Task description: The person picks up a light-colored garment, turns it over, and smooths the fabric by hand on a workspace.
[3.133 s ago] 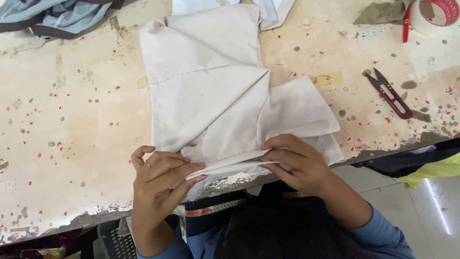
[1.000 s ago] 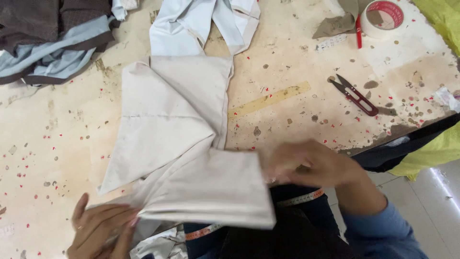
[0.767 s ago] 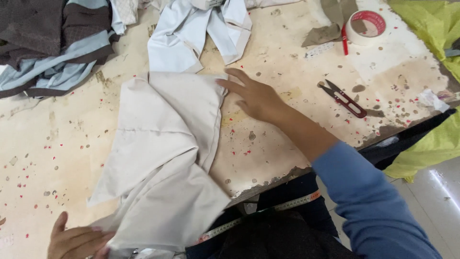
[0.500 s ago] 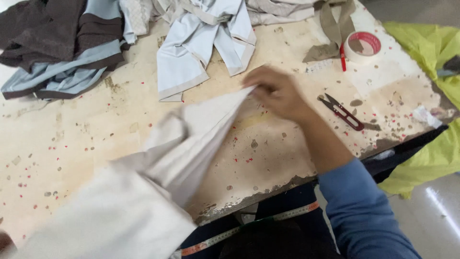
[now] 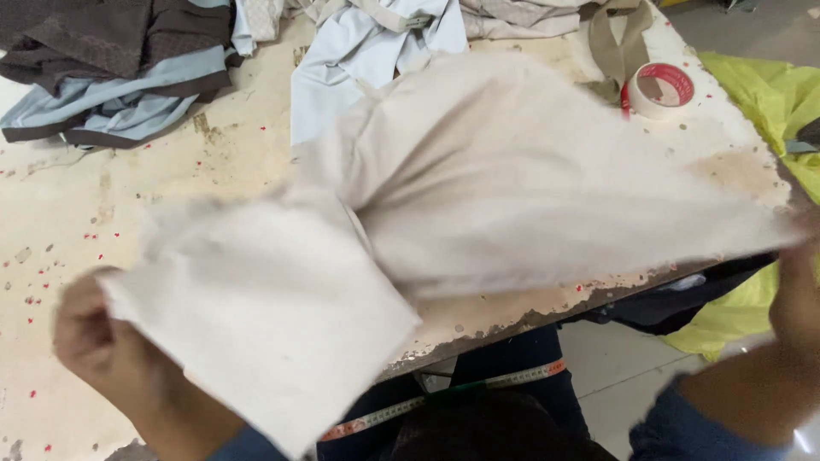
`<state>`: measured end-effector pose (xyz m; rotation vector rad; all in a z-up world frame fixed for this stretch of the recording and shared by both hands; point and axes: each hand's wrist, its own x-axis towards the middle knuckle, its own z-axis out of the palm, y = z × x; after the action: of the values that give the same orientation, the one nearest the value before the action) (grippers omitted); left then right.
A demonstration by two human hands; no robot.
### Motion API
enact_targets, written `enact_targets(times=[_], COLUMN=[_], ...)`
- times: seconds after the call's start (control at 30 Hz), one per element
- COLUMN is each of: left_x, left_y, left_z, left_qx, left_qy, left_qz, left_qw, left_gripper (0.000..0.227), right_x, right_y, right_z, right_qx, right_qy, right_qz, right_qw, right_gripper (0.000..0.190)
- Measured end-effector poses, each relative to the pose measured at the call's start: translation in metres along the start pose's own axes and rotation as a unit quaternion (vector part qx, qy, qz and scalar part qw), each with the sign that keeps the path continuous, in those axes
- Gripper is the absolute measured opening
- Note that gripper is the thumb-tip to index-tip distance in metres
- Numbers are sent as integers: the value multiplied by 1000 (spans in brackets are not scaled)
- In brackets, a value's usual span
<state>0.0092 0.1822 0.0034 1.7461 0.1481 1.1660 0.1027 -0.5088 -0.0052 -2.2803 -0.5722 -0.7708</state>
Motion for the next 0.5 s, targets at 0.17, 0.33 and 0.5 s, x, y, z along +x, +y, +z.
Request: enact_targets(times=[0.17, 0.33, 0.5], left_x=[-43, -65, -62], left_y=[-22, -22, -21], left_z=[-43, -62, -62], left_qx=[-27, -43, -67], left_qy=[-188, -232, -266], left_qz=[-50, -96, -83], left_qw=[980, 967, 958], left_gripper=[1, 12, 12], right_x=[20, 79, 187], right_y=[-35, -57, -109], right_z=[4, 30, 160], right_qx=[14, 150, 189], right_qy=[-232, -247, -230], right_qz=[-9, -40, -4], right_qw=[972, 957, 955], right_gripper=[23, 19, 25])
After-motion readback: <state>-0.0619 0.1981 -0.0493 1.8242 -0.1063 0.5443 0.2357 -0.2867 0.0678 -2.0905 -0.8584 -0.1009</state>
